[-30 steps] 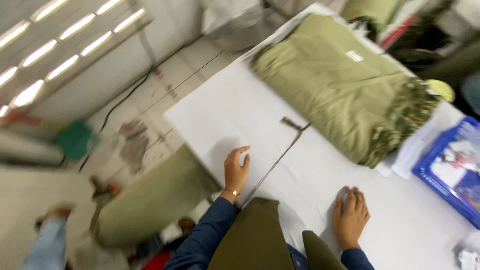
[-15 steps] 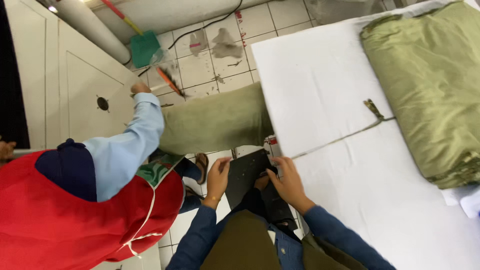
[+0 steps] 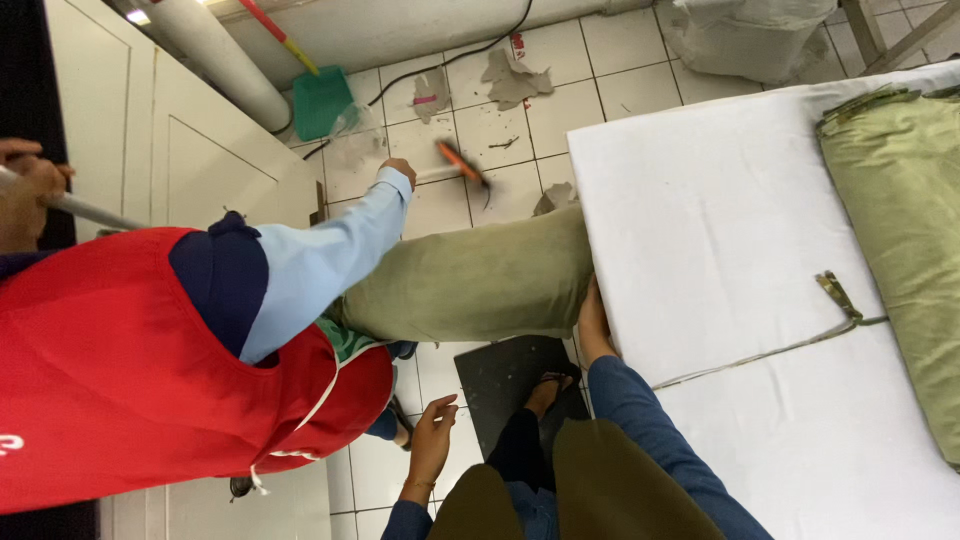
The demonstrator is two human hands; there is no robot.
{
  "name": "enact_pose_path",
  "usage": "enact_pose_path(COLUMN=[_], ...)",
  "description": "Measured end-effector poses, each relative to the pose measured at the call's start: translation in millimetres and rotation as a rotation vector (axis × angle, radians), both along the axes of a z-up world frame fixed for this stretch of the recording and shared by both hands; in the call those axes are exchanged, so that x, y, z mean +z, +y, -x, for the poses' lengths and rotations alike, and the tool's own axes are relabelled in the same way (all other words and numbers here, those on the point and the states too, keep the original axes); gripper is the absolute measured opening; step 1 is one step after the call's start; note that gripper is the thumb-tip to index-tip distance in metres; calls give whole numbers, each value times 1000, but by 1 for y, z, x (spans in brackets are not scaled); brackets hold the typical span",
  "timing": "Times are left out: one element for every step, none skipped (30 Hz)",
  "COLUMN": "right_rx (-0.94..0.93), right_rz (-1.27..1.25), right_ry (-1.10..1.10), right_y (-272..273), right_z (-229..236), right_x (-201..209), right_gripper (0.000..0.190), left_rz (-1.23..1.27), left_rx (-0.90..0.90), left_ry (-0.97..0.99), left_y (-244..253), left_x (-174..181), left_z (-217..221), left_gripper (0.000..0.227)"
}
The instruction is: The person irons a small white label onto the back of a folded military-style shirt using a steam iron. After pressing the label, they lift the garment and move it to the floor, then return to the table to iron another shirt.
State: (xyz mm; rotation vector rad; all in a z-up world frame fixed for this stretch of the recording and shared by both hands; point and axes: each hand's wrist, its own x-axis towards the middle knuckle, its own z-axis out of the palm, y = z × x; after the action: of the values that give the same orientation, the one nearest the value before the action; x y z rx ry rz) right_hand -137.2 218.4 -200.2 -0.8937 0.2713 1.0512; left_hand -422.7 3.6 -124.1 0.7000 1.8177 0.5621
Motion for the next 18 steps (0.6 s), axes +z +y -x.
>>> enact_pose_path(right_rx=[266, 533, 536, 520, 505, 510, 511, 511, 514, 604, 686, 687, 713, 739, 744, 757, 772, 779], right_rz=[281, 564, 569, 605, 644, 651, 673, 694, 696, 664, 630, 632, 640, 648, 650, 640, 630, 630], right_ry=[-442, -882, -884, -927, -971, -976, -1097, -1218, -1220, -1050, -879, -880, -887, -895, -897, -896, -894, -897], right_y=[-6, -13, -14, -16, -20, -22, -22, -23, -26, -29, -31, -35, -37, -39, -37, -36, -35, -36], right_z=[1, 2, 1, 0, -2, -3, -3, -3, 2, 7, 12, 14, 16, 19, 21, 23, 26, 24], right_x=[3, 6, 6, 6, 6, 2, -2, -5, 13, 32, 51, 61, 70, 79, 93, 105, 118, 114], right_gripper=[84, 91, 91, 97, 104, 104, 100, 96, 96, 95, 93, 93, 97, 102, 102, 102, 102, 102], left_rz=[-17, -34, -29, 19, 69, 76, 48, 19, 22, 43, 63, 65, 10, -46, -43, -105, -165, -161], left_rx=[30, 60, 62, 37, 13, 16, 19, 23, 24, 13, 1, 1, 13, 24, 29, 84, 143, 150], left_ry=[-24, -47, -50, -15, 19, 13, -3, -18, -20, -9, 3, 0, -2, -4, -6, 46, 99, 99], left_y=[0, -1, 6, 13, 17, 20, 25, 29, 36, 44, 52, 52, 54, 55, 62, 69, 75, 83], left_x=[-11, -22, -18, -14, -10, -17, -24, -31, -21, -11, -1, -7, -14, -20, -20, -19, -19, -17], left_z=[4, 7, 8, 8, 8, 9, 10, 11, 8, 4, 1, 3, 5, 7, 8, 9, 10, 14], left_gripper=[31, 31, 31, 32, 33, 33, 32, 31, 31, 32, 33, 33, 35, 38, 38, 46, 57, 57])
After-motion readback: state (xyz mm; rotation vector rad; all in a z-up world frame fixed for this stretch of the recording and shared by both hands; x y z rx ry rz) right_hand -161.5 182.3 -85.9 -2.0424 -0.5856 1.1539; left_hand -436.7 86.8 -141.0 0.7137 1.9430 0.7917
